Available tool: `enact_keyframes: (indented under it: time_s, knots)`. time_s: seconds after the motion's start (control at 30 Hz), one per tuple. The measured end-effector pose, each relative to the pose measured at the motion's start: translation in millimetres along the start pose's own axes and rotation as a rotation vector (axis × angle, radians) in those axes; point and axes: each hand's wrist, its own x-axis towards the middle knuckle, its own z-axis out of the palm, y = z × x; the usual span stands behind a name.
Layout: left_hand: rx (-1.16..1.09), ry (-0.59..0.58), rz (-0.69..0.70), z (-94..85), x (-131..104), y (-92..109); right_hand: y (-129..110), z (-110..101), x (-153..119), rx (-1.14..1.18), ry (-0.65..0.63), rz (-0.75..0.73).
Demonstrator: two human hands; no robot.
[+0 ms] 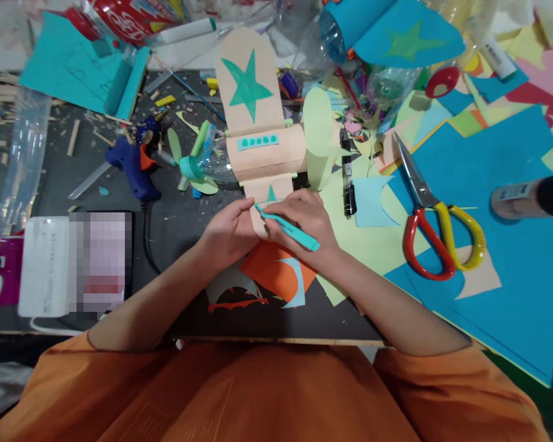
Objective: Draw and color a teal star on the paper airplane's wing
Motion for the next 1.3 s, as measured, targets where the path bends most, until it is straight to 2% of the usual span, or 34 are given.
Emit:
enact_keyframes:
  time_s: [0.1, 0.37, 0.7, 1.03, 1.3]
  knots:
    - [-0.024, 0.037, -0.005, 0.9, 1.0, 0.5, 0.1, 0.3, -0.3, 0.009, 0.029, 0.014]
    - [-0.148, 0.035, -0.027, 2.6, 1.1, 0.6, 1.0, 0.4, -0.9, -0.006, 0.038, -0.015]
    - [-0.155, 0.035, -0.002, -1.6, 3.2, -0.9, 1.6, -1.4, -0.7, 0.000, 0.019, -0.012]
    - [-0.164, 0.070, -0.017, -0.2, 3.4, -0.8, 3.3, 1.9, -1.7, -0.013, 0.087, 0.008]
    - [-0.179, 0.087, -0.026, 3.5, 2.1, 0.4, 1.3, -1.9, -0.2, -0.015, 0.049, 0.020]
